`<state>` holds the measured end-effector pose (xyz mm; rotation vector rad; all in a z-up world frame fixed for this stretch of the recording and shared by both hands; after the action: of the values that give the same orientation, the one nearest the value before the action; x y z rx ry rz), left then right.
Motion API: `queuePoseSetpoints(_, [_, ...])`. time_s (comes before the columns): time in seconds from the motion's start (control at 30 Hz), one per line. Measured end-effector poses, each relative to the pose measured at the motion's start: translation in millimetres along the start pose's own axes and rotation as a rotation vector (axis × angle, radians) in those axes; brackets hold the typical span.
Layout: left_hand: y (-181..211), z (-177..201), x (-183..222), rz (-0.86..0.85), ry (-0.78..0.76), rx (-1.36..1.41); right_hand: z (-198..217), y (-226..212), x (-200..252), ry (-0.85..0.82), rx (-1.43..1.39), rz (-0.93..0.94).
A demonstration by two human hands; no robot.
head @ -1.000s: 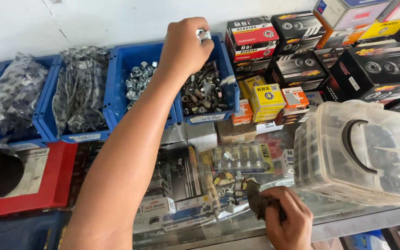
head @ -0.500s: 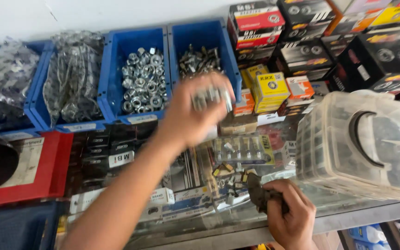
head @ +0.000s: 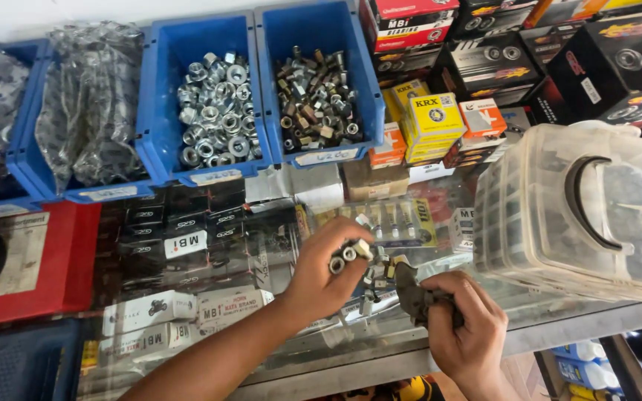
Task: Sorting and organizing various nuts, bolts, and small metal clips from blue bins onto a counter.
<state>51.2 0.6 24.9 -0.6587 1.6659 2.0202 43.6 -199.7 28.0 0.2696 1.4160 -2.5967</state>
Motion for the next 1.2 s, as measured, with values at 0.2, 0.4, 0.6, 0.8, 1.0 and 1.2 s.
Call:
queuePoseSetpoints(0.2, [15, -6, -2, -0.054, -0.093, -0.036, 0, -1, -1, 0.014, -0.014, 0.005])
queuePoseSetpoints(0.4, [7, -9, -1, 0.015, -0.134, 0.045, 1, 2, -1, 0.015, -0.006, 0.006])
queuePoseSetpoints(0.6, [-19, 14, 0, -0.015, 0.077, 0.180, 1, 2, -1, 0.006, -0.024, 0.005])
queuePoseSetpoints(0.8, [54, 62, -69, -0.367, 0.157, -0.127, 3, 2, 0, -0.016, -0.058, -0.005])
queuePoseSetpoints(1.0, [63, 63, -164, -0.425, -0.323, -0.886, 6, -3, 2, 0.002, -0.106, 0.002])
queuePoseSetpoints(1.2, [-62, 73, -197, 0.485, -1.113, -1.225, 9, 12, 4, 0.065, -0.103, -0.069])
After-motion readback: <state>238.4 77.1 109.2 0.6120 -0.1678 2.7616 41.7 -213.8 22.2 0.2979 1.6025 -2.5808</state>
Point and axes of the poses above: each hand's wrist, its own x-axis away from the middle knuckle, its own z-axis out of the back of the hand, y = z × x, the point moved 8 cm from there along -x, towards the middle knuckle, and after that the axes turned 12 degrees about -z, right-handed, at the moved point
